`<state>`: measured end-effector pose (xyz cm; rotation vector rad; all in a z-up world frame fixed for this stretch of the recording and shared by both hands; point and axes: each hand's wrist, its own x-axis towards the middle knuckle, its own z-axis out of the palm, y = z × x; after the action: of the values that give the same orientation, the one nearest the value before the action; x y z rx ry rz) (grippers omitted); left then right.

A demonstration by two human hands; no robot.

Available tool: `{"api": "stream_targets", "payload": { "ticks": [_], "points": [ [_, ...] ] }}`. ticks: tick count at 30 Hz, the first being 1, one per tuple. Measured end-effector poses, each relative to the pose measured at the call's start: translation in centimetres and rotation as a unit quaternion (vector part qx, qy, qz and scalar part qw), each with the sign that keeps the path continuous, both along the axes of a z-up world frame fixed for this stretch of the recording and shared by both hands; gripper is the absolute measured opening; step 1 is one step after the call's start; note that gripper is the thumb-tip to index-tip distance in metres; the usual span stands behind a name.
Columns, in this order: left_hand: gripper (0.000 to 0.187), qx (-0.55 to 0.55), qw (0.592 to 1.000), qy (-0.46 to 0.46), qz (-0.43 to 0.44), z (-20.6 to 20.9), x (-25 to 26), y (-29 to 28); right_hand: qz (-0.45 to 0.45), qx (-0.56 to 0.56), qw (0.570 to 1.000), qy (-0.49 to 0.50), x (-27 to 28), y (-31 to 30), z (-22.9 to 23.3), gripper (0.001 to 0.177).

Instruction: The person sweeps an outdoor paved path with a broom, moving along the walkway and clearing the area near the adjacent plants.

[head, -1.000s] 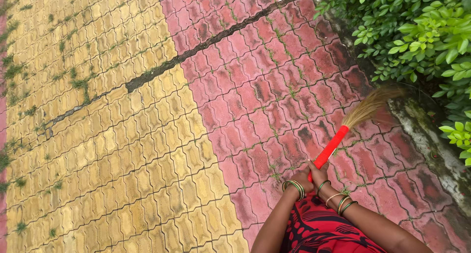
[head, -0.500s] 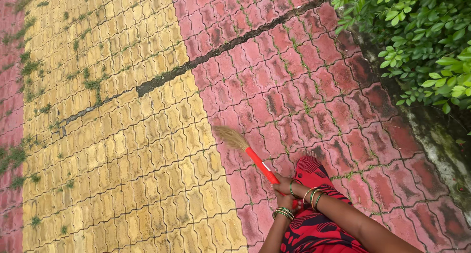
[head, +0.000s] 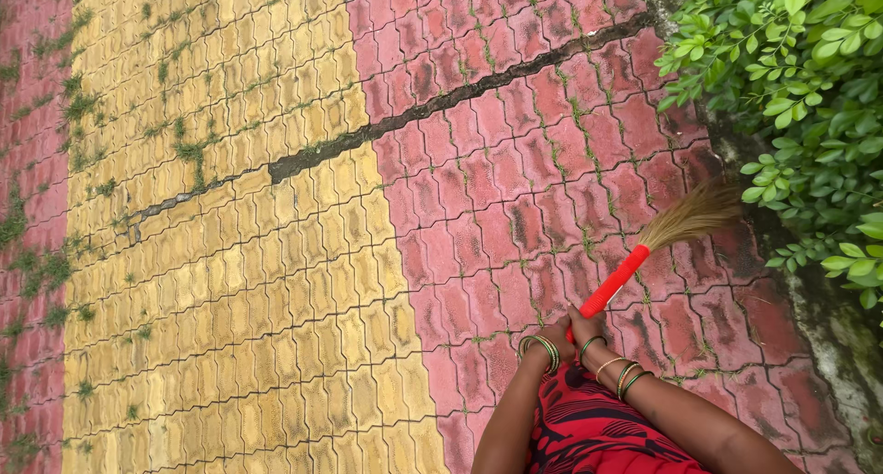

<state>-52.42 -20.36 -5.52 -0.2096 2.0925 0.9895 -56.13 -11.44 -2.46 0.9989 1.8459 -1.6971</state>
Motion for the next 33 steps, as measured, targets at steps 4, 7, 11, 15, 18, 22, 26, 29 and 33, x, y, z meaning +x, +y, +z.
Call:
{"api": "stream_targets", "payload": {
  "ticks": [4, 7, 11, 15, 18, 22, 26, 29, 33],
  "points": [
    [0.096, -0.031, 0.996, 0.024, 0.083, 1.3, -0.1, -1.5, 0.050, -0.009, 0.999, -0.009, -1.9, -1.8, -1.7, 0.074],
    [0.107, 0.043, 0.955, -0.072, 0.286, 1.8, 1.1, -1.3, 0.226, 0.002, 0.972, 0.063, -3.4, -3.8, -2.1, 0.069],
    [0.123, 0.194, 0.819, -0.080, 0.534, 1.9, 0.3, -2.3, 0.493, 0.025, 0.870, 0.000, -5.6, -7.2, -2.2, 0.070],
    [0.113, 0.243, 0.732, -0.062, 0.633, 1.3, -3.6, -4.7, 0.601, 0.011, 0.799, 0.012, -8.0, -9.8, -2.0, 0.070],
    [0.103, 0.281, 0.720, -0.085, 0.629, 0.7, -6.2, -7.0, 0.585, 0.011, 0.811, -0.006, -10.1, -10.7, -1.7, 0.070],
    [0.108, 0.227, 0.890, -0.189, 0.346, 0.0, -12.1, -10.1, 0.410, 0.005, 0.911, -0.036, -14.3, -10.8, -1.3, 0.070],
    [0.111, 0.147, 0.972, -0.147, 0.107, 0.5, -18.4, -12.5, 0.167, 0.015, 0.984, -0.066, -17.9, -11.4, -1.5, 0.070],
    [0.104, 0.071, 0.996, -0.049, 0.020, 0.8, -22.2, -15.0, 0.059, 0.019, 0.997, -0.052, -20.4, -13.8, -1.7, 0.070],
    [0.086, 0.151, 0.977, -0.081, 0.124, 0.7, -22.9, -18.5, 0.106, 0.043, 0.993, 0.025, -23.5, -17.4, -2.2, 0.069]
  ]
}}
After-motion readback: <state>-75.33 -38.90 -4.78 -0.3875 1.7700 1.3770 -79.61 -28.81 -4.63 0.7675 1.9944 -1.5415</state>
